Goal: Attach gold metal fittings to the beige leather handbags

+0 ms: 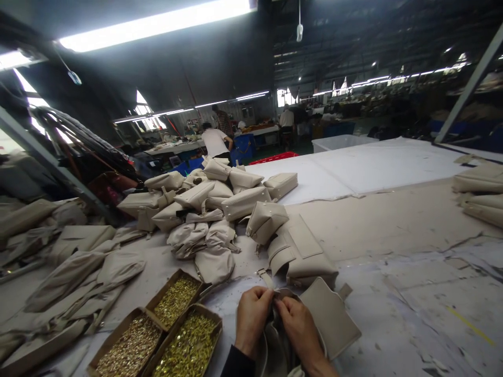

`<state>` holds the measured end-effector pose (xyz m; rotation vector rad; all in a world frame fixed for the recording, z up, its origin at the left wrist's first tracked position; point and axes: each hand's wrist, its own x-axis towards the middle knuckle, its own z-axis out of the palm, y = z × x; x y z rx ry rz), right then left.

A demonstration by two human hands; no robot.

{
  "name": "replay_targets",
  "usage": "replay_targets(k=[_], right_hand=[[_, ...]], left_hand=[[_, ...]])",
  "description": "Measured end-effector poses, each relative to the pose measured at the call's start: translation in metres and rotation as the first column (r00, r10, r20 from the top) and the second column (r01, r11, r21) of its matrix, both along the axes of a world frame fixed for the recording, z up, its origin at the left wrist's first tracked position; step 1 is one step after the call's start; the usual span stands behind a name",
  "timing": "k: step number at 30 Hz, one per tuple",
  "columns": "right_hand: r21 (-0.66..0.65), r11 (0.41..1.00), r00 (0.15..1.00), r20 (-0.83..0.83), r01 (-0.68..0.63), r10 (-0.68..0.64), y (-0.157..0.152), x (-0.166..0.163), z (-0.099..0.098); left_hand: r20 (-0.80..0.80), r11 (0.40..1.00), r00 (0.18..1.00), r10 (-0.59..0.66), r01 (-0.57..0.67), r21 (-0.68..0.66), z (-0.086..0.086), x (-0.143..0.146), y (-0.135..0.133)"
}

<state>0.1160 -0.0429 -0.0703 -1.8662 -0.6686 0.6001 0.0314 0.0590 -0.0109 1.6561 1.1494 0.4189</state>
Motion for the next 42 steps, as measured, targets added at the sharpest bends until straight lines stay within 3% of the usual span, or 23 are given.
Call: replay_targets(k=[6,12,17,21,24,28,34,42], right_hand=[[-0.045,0.999,0.999,-0.013,-0.030,0.030,0.006,0.006,0.007],[-0.049,0.996,0.996,-0.046,-0.073,0.071,0.015,0.009,0.017],[-0.034,0.988,0.989,-0.005,-0.148,0.148,0.018,0.015,0.037],[0.074,0.993,0.988,0.129,-0.093,0.083,0.015,0.019,0.055],[0.193,0.968,0.975,0.183,-0.161,0.126,0.018,0.022,0.059],[0.173,0.939,0.954,0.006,-0.297,0.301,0.033,0.029,0.053],[0.237,0.899,0.897,-0.165,-0.367,0.410,0.057,0.037,0.037],[0.369,0.842,0.725,-0.440,-0.393,0.531,0.066,0.044,0.018]], left_hand=[[-0.006,0.999,1.000,-0.023,0.023,0.026,0.004,-0.002,0.003],[0.047,0.986,0.986,-0.163,0.164,-0.031,0.017,-0.013,0.006],[0.060,0.994,0.997,-0.052,0.057,-0.088,0.017,-0.019,0.009],[0.093,0.987,0.996,-0.017,0.031,-0.156,0.017,-0.025,0.015],[0.111,0.980,0.994,-0.007,0.029,-0.196,0.018,-0.032,0.019],[0.122,0.973,0.992,0.013,0.016,-0.229,0.017,-0.041,0.028],[0.075,0.968,0.994,0.080,-0.059,-0.245,0.018,-0.044,0.033],[0.062,0.983,0.994,0.089,-0.077,-0.169,0.008,-0.041,0.023]])
